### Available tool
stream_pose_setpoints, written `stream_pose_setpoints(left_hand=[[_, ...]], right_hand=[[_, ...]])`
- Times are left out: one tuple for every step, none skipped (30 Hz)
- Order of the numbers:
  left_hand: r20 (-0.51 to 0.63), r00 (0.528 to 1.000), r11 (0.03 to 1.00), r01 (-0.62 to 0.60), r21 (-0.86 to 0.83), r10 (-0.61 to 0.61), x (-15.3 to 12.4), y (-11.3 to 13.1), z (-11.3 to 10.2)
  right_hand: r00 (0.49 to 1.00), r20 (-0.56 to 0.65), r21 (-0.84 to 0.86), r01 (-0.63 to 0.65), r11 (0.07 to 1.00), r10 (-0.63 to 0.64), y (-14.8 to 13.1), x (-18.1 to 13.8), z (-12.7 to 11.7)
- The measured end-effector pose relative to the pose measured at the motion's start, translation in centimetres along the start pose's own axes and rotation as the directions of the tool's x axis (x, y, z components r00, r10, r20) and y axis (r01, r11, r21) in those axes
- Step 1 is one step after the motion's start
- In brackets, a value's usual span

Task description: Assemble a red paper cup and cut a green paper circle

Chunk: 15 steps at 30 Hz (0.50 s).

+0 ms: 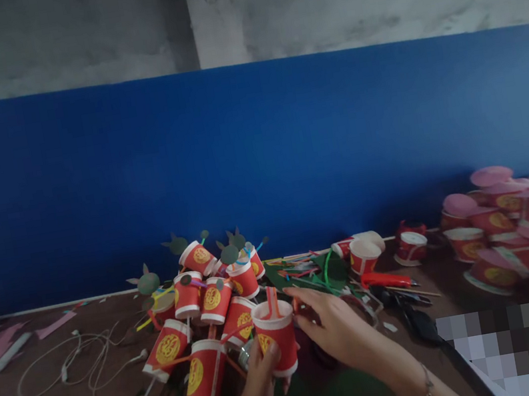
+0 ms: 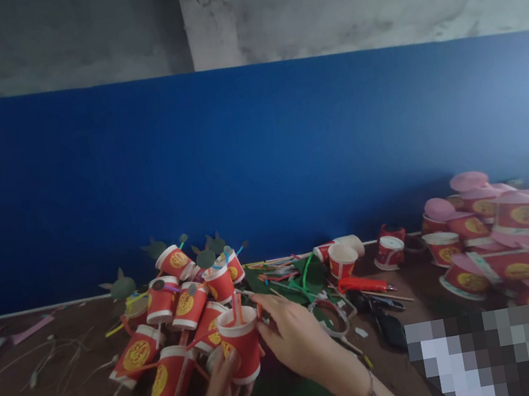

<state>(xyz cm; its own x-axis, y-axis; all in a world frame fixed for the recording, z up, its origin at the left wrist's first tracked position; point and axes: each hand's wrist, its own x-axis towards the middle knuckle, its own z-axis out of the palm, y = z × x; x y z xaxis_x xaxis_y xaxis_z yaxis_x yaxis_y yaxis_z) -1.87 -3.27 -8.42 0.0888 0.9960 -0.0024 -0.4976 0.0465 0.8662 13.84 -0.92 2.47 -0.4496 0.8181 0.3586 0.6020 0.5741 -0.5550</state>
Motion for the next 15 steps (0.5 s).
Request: stream_pose_setpoints(left_hand=[[0.003,1.000,1.000,0.000,0.010,0.000,0.0,0.0,0.0],[0.003,1.000,1.000,-0.003,0.018,0.003,0.0,-0.1,0.0],[0.004,1.000,1.000,-0.007,0.025,0.007,0.0,-0.1,0.0],[0.014,1.000,1.000,-0.013,0.028,0.012,-0.1,-0.1,0.1],[0.032,0.999,0.999,-0.020,0.030,0.019,-0.2,0.0,0.2],[0.057,0.998,0.999,-0.023,0.031,0.021,-0.3,0.1,0.4],[0.077,0.997,0.999,-0.025,0.034,0.022,-0.4,0.2,0.6],[0.090,0.996,0.999,-0.027,0.039,0.023,-0.6,0.4,0.7],[0.089,0.996,0.998,-0.030,0.046,0.026,-0.7,0.6,0.9],[0.071,0.997,0.998,-0.031,0.054,0.027,-0.7,0.7,1.0],[0.035,0.999,0.998,-0.025,0.061,0.023,-0.7,0.9,1.0],[-0.013,1.000,0.998,-0.015,0.068,0.016,-0.7,1.1,1.0],[-0.066,0.998,0.997,-0.007,0.073,0.012,-0.6,1.2,1.0],[-0.109,0.994,0.997,-0.009,0.073,0.017,-0.5,1.3,0.9],[-0.154,0.987,0.997,-0.027,0.065,0.037,-0.3,1.4,0.8]], right_hand=[[0.999,0.020,0.046,0.033,0.998,-0.034,-0.1,-0.1,-0.1],[0.997,0.040,0.094,0.056,0.994,-0.060,-0.3,-0.1,-0.1],[0.996,0.052,0.141,0.067,0.988,-0.075,-0.4,-0.1,-0.1],[0.995,0.054,0.186,0.070,0.980,-0.081,-0.6,-0.1,-0.1],[0.995,0.048,0.225,0.071,0.972,-0.084,-0.7,0.0,0.0],[0.996,0.043,0.258,0.068,0.964,-0.082,-0.8,0.0,0.0],[0.997,0.044,0.283,0.054,0.958,-0.070,-0.9,0.1,0.1],[0.997,0.056,0.298,0.028,0.954,-0.047,-0.9,0.1,0.1],[0.997,0.077,0.305,-0.006,0.952,-0.018,-0.9,0.2,0.1],[0.995,0.095,0.306,-0.039,0.951,0.010,-0.8,0.2,0.1],[0.994,0.107,0.304,-0.061,0.951,0.030,-0.7,0.2,0.1],[0.993,0.110,0.304,-0.072,0.950,0.040,-0.6,0.3,0.2],[0.994,0.103,0.311,-0.075,0.948,0.044,-0.5,0.3,0.2],[0.995,0.083,0.328,-0.074,0.942,0.050,-0.2,0.4,0.3],[0.997,0.056,0.354,-0.076,0.932,0.060,0.0,0.5,0.3]])
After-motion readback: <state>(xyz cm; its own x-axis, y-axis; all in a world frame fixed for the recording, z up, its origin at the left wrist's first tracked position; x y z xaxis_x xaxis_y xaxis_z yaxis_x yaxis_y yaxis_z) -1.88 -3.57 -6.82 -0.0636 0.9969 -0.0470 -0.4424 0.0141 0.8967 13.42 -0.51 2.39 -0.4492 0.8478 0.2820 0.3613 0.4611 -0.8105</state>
